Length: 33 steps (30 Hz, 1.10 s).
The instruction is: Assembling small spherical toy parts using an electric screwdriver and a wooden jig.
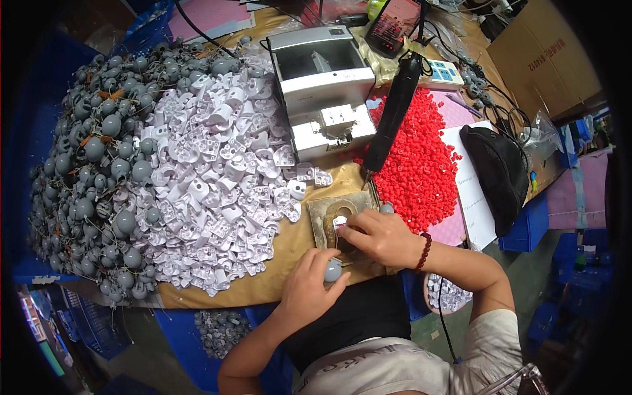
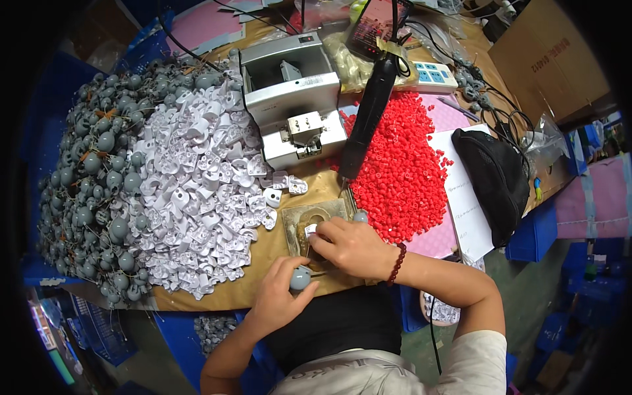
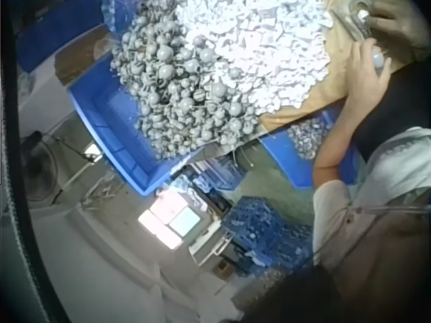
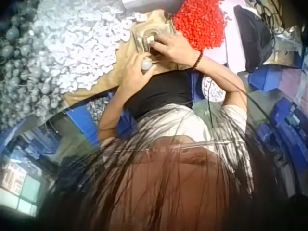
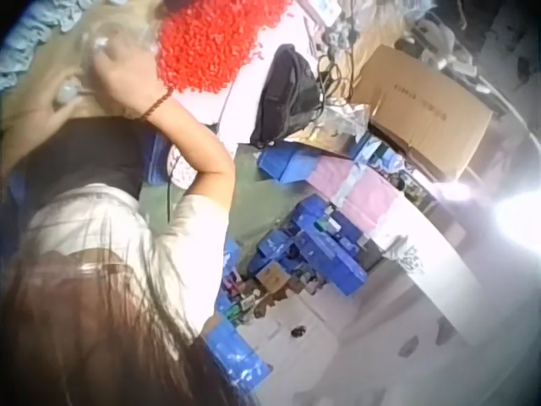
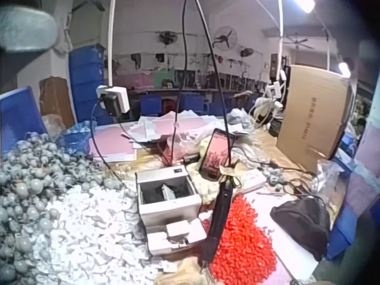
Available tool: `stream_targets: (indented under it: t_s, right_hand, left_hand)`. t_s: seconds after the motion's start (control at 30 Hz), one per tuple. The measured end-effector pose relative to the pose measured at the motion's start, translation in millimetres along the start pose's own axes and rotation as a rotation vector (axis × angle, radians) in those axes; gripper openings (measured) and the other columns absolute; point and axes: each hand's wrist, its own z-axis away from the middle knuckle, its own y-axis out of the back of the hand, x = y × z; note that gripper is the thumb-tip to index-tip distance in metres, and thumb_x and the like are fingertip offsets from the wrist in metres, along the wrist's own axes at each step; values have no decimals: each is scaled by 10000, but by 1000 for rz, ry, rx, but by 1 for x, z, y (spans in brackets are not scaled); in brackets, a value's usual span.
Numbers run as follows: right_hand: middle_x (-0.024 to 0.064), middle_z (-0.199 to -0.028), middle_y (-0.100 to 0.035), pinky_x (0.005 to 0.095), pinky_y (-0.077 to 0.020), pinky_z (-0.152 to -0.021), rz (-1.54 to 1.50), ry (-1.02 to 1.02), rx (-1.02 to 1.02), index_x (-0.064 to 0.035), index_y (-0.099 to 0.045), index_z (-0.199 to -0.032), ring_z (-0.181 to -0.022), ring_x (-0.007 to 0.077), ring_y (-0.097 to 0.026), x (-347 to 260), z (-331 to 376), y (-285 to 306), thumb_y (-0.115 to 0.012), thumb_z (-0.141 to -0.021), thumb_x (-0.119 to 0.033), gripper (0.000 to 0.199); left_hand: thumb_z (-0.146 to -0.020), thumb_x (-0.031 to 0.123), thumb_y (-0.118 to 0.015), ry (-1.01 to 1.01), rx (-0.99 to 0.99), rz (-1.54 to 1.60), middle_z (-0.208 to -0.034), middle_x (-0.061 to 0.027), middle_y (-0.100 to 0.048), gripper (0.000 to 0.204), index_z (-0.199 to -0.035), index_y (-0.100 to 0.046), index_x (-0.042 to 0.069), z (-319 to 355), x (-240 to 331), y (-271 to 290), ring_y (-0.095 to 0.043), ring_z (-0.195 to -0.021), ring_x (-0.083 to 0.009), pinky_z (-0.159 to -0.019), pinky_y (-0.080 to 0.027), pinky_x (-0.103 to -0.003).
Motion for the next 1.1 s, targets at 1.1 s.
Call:
stream_targets:
  t_s: [1.1]
  right_hand:
    - [136, -1078, -593, 407, -570, -749, 35, -272, -379, -57, -527, -1291, -933, 315, -654, 9, 16, 36, -657, -814, -57, 494]
  left_hand:
    - [-802, 239, -767, -224, 119, -710, -1399, -164, -550, 648, -1370, -568, -2, -16, -9, -29, -538, -1259, -278, -1007, -417, -515]
